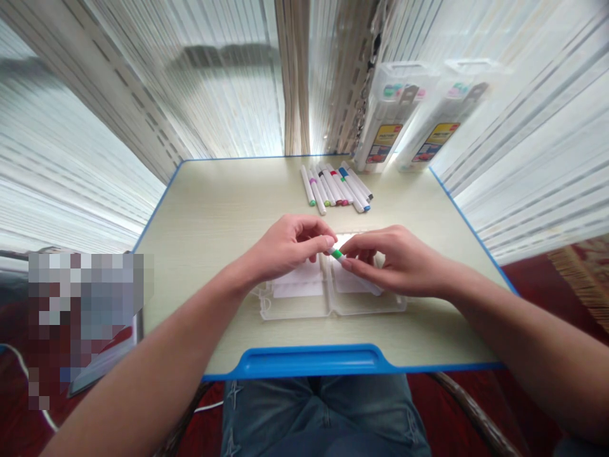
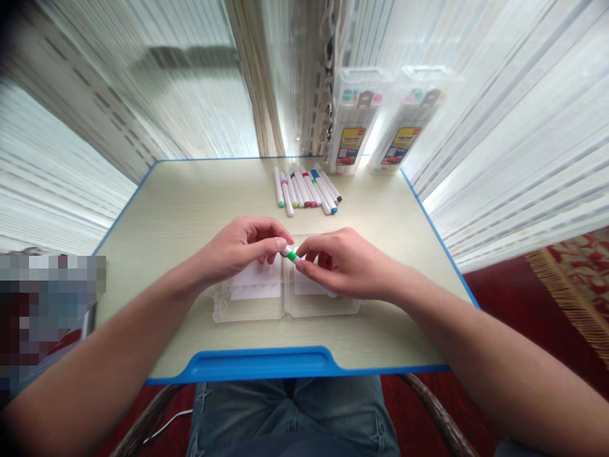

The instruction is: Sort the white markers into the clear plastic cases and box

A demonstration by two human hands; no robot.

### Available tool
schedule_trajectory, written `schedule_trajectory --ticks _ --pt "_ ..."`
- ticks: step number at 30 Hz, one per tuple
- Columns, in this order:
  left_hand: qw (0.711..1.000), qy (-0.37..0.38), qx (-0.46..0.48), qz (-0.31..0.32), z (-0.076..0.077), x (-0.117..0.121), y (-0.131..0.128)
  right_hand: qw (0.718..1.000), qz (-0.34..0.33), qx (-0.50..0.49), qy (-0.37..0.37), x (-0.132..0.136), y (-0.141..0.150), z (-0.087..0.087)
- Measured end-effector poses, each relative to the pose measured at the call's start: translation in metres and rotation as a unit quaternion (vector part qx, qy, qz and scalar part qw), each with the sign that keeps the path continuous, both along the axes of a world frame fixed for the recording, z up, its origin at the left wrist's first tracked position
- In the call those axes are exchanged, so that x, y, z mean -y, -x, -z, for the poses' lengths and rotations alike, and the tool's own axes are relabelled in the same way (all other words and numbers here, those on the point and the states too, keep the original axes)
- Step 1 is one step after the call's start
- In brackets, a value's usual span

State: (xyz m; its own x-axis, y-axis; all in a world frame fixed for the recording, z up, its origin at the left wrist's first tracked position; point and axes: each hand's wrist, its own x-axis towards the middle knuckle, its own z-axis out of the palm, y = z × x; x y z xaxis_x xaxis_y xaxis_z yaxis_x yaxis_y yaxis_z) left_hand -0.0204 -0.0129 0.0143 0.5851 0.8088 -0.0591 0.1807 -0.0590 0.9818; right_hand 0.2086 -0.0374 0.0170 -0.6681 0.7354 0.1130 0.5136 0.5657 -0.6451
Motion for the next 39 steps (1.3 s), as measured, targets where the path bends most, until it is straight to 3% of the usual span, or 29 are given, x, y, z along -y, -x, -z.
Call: schedule_trajectory --ticks 39 --pt "1.000 -0.003 -0.022 0.003 0.0009 -0.0006 -0.0006 1.000 -0.007 0.001 0.017 0.0004 0.0010 -0.0029"
